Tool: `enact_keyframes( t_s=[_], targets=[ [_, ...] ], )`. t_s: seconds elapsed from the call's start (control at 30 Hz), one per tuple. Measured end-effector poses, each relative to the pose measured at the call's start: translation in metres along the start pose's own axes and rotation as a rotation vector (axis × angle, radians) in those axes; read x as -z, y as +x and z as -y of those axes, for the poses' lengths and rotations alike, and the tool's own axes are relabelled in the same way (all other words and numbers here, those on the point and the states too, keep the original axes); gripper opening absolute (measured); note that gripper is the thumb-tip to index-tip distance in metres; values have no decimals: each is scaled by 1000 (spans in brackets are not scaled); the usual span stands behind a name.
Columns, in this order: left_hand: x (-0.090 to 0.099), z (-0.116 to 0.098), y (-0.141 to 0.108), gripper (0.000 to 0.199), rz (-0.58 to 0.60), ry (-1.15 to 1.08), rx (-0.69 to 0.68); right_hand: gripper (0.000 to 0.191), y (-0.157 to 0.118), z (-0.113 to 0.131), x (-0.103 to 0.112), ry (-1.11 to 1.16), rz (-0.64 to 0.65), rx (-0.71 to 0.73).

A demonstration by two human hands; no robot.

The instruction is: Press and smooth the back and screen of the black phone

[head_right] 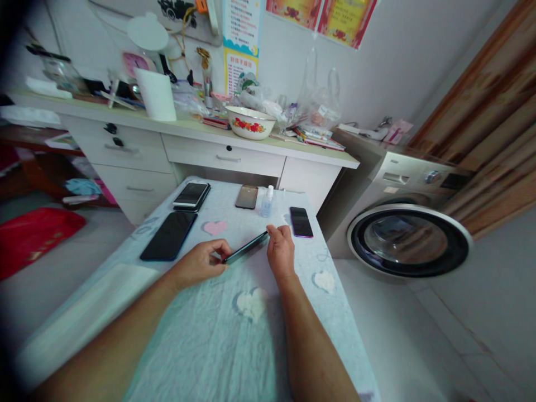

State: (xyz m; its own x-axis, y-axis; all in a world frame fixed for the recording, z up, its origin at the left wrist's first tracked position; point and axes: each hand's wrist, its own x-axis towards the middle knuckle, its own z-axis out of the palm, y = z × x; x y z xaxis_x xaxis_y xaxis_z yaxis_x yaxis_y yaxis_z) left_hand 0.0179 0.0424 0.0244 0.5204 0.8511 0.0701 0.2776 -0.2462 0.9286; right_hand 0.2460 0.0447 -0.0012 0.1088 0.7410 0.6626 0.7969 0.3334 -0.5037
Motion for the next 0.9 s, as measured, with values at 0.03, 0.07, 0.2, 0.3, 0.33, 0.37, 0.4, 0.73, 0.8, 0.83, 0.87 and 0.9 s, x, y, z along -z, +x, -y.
enact_keyframes(
  t_s=[0.03, 0.07, 0.2, 0.3, 0.33, 0.37, 0.4, 0.73, 0.8, 0.83, 0.87, 0.9],
  targets=[
    [0, 0, 0, 13, 4, -6, 7, 32, 1, -2, 0, -5, -11, -11],
    [1, 0, 0, 13, 8, -10, 13, 32, 1, -4, 0, -8, -19, -23],
    [3, -1, 0, 12, 5, -10, 21, 31, 3, -6, 1, -5, -21, -64],
    [4, -1, 1, 14, -29, -12, 17, 31, 2, -5, 1, 13, -13, -64],
    [4, -1, 2, 16, -36, -19, 16, 31, 2, -4, 0, 20, -13, -58],
    [4, 0, 2, 18, -38, -30, 16, 31, 2, -3, -1, 26, -12, -50],
    [4, 1, 3, 20, -36, -43, 15, 31, 1, -3, -2, 31, -9, -41],
    [0, 2, 3, 22, -1, -145, 5, 34, -1, 17, -9, 80, 151, 5],
    [-1, 2, 4, 22, 0, -158, 12, 34, -3, 22, -10, 81, 189, 20],
    [-1, 3, 4, 22, -2, -158, 17, 34, -4, 24, -11, 87, 206, 30],
    [-1, 3, 4, 21, -6, -157, 22, 34, -5, 26, -11, 94, 221, 40],
    [-1, 4, 4, 21, -9, -154, 26, 34, -6, 27, -12, 101, 234, 49]
  ],
)
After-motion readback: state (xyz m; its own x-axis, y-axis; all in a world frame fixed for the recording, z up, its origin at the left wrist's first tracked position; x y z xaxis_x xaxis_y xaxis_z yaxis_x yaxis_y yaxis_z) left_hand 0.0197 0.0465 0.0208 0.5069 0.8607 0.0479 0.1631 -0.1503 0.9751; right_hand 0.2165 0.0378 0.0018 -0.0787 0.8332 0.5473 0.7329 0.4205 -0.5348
